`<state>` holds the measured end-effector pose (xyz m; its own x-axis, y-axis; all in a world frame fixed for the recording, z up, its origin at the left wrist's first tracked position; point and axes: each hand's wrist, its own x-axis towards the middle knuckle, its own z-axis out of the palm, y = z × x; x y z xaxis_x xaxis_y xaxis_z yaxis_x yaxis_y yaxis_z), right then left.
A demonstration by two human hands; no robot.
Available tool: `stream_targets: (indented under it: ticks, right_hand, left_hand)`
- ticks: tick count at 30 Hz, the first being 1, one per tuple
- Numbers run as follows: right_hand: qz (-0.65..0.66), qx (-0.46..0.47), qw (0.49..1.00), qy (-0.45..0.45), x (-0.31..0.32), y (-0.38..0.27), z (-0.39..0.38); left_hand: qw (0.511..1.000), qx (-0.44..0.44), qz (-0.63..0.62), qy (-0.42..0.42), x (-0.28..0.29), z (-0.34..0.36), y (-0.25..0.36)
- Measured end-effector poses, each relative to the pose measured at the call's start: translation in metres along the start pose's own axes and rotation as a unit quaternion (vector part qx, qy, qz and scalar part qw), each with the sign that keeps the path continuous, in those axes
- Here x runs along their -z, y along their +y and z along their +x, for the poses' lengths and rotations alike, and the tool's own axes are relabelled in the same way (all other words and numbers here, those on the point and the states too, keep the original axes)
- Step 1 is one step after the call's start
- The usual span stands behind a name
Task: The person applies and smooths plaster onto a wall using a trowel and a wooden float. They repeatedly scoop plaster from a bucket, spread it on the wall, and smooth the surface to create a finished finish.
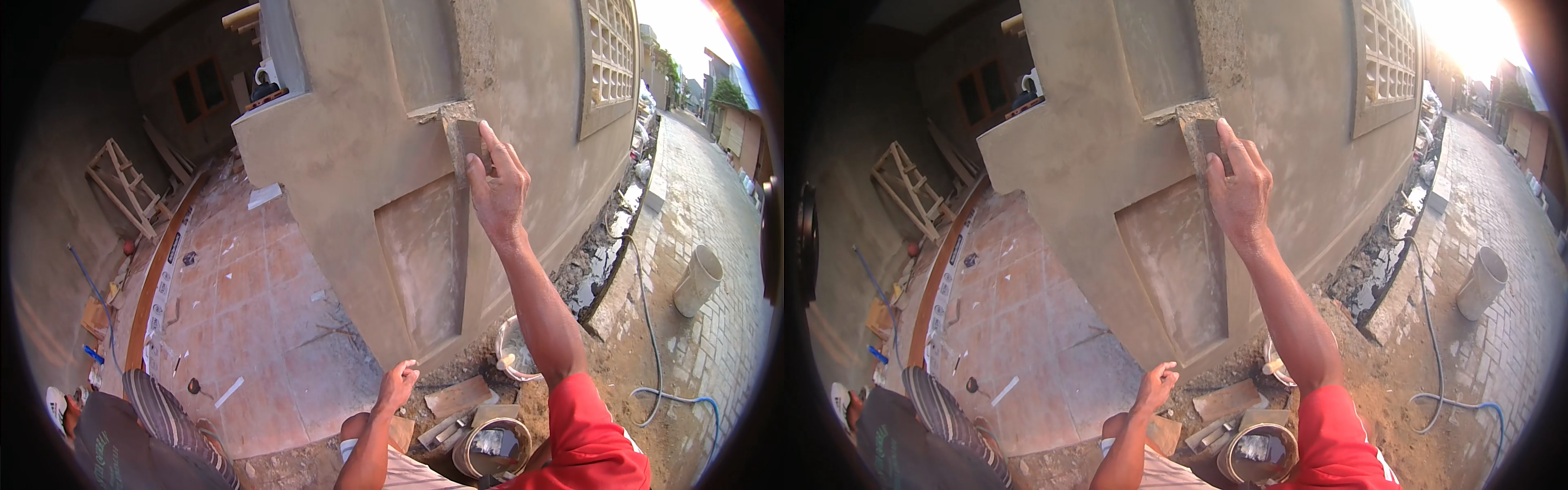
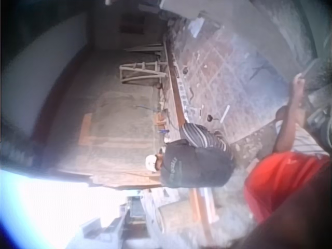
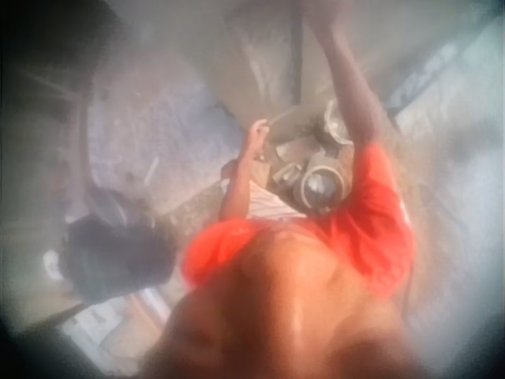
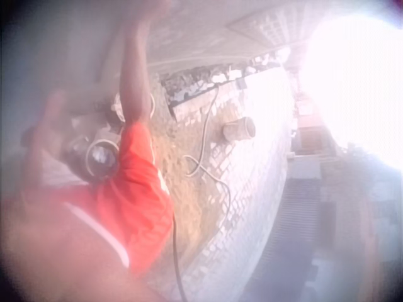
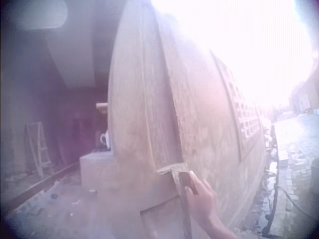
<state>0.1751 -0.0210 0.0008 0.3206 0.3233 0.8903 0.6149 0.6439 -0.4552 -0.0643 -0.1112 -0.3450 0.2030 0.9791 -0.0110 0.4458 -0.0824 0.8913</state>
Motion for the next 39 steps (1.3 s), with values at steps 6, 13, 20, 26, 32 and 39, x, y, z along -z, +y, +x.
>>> stream_targets:
  ticks: [6,13,20,26,32,39]
  right_hand:
    - [-0.044,0.037,0.998,-0.03,-0.006,0.007,-0.027]
    - [0.015,0.001,1.0,0.005,-0.003,-0.017,-0.016]
    - [-0.029,0.048,0.998,0.003,-0.024,-0.004,-0.028]
    - [0.017,0.016,1.0,-0.003,-0.012,-0.008,-0.041]
    - [0.003,0.011,1.0,0.0,-0.028,-0.018,-0.017]
    - [0.0,0.045,0.999,0.006,-0.022,-0.001,-0.055]
  left_hand:
    - [1.0,0.009,0.007,-0.003,0.0,0.001,0.002]
    - [1.0,0.012,0.008,-0.004,0.003,0.0,-0.001]
    - [1.0,0.019,0.001,-0.003,0.004,0.0,-0.003]
    - [0.999,0.043,0.005,-0.021,0.011,-0.005,0.004]
    - [0.999,0.036,0.003,-0.007,0.011,-0.004,-0.003]
    - [1.0,0.019,0.01,-0.004,0.014,-0.004,-0.011]
